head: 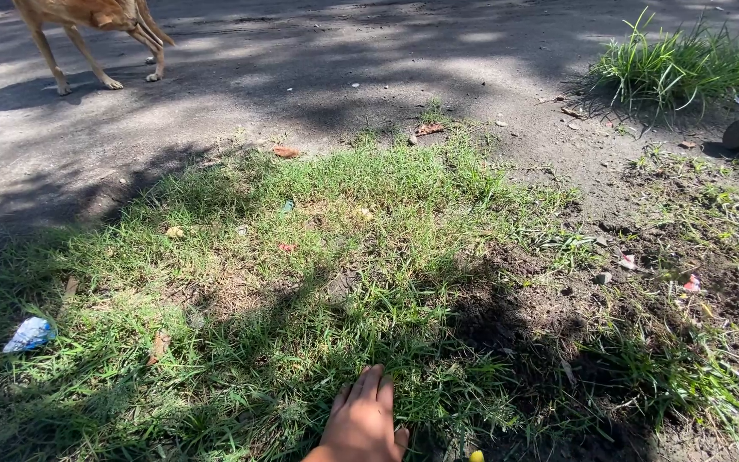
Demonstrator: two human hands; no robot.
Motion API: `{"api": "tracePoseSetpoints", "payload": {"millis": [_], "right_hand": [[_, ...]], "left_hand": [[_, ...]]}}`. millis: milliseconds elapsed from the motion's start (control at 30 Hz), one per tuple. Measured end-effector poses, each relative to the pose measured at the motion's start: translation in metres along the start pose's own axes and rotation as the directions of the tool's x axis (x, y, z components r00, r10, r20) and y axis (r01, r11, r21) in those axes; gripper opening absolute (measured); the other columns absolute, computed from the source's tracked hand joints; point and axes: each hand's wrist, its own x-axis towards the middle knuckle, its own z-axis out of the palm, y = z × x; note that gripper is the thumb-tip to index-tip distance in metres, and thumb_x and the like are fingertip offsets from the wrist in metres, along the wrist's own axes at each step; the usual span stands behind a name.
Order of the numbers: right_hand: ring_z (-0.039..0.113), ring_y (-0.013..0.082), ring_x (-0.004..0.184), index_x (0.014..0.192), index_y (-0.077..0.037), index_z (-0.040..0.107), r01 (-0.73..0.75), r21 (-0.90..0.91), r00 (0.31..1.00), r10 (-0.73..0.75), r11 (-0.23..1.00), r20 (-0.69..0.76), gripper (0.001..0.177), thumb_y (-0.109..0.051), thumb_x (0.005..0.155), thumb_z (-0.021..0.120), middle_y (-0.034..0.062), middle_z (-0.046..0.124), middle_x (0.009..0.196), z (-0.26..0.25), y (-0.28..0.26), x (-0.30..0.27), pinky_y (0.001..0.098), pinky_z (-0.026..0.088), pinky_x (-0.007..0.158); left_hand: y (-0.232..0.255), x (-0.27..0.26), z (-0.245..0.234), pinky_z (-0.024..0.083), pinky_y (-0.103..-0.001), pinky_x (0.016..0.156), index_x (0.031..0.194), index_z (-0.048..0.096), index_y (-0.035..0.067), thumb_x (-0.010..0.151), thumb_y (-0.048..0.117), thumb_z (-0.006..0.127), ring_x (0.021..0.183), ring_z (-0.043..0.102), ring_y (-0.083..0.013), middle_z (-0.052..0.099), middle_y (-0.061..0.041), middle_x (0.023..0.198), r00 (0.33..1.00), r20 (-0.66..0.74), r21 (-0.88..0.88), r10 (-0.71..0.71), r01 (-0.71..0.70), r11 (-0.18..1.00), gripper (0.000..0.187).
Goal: Pulling weeds and grass out of the ground by hand.
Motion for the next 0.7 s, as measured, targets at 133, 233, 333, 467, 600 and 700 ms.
{"api": "tracePoseSetpoints", "payload": {"millis": [133,233,333,467,600,700], "right_hand": [[0.079,0.0426,0.086,0.138,0.003,0.063,-0.023,-0.011,0.998,0.024,1.0,0.065,0.054,-0.031,0.097,0.076,0.0265,0.069,0.11,0.042,-0.062,-0.081,0.0543,0.068,0.074],[0.079,0.0372,0.094,0.131,0.001,0.071,-0.186,0.058,0.975,0.176,0.981,0.137,0.048,-0.034,0.097,0.073,0.0244,0.073,0.107,0.048,-0.111,-0.12,0.0484,0.064,0.085],[0.077,0.0383,0.091,0.122,0.002,0.079,-0.036,0.144,0.996,0.024,0.989,0.085,0.045,-0.034,0.098,0.07,0.0232,0.077,0.104,0.06,-0.141,-0.12,0.0484,0.061,0.083],[0.077,0.0296,0.091,0.127,-0.01,0.079,0.128,-0.187,0.99,-0.135,0.974,-0.029,0.04,-0.037,0.101,0.063,0.0135,0.081,0.109,0.074,-0.19,-0.111,0.0426,0.059,0.09],[0.079,0.0279,0.091,0.14,-0.034,0.071,0.218,-0.518,0.971,-0.239,0.827,0.027,0.042,-0.039,0.108,0.044,0.0119,0.08,0.119,0.105,-0.218,-0.051,0.0409,0.063,0.091],[0.075,0.0348,0.093,0.154,-0.04,0.048,0.168,-0.31,0.982,-0.132,0.936,0.133,0.057,-0.029,0.098,0.047,0.0186,0.062,0.139,0.109,-0.253,-0.041,0.0483,0.061,0.09]], "left_hand": [[0.004,-0.004,-0.004,0.005,-0.051,0.13,0.16,0.01,0.003,0.097,0.039,0.058,0.161,0.003,-0.0291,0.005,-0.015,0.17,1.0,-0.011,0.009,-0.016,0.016,1.0,0.086],[0.002,0.0,-0.001,0.006,-0.052,0.129,0.159,0.012,0.004,0.097,0.038,0.057,0.161,0.003,-0.0296,0.006,-0.015,0.171,1.0,-0.031,-0.014,-0.003,0.003,1.0,0.084],[-0.001,0.008,0.003,0.006,-0.053,0.128,0.159,0.012,0.001,0.097,0.039,0.056,0.16,0.005,-0.0315,0.007,-0.019,0.169,0.998,-0.055,0.017,0.012,-0.011,1.0,0.085],[-0.005,0.018,0.006,0.005,-0.055,0.126,0.158,0.012,0.0,0.096,0.041,0.057,0.159,0.004,-0.034,0.006,-0.021,0.169,0.998,-0.051,-0.022,0.033,-0.034,0.999,0.088],[-0.008,0.026,0.011,0.007,-0.056,0.126,0.155,0.022,-0.001,0.093,0.041,0.059,0.157,0.011,-0.0357,0.013,-0.023,0.166,0.989,-0.143,-0.04,0.048,-0.054,0.998,0.083],[-0.008,0.034,0.013,0.007,-0.057,0.125,0.154,0.025,-0.003,0.091,0.039,0.061,0.156,0.014,-0.0378,0.015,-0.026,0.165,0.984,-0.174,-0.088,0.03,-0.046,0.995,0.083]]}}
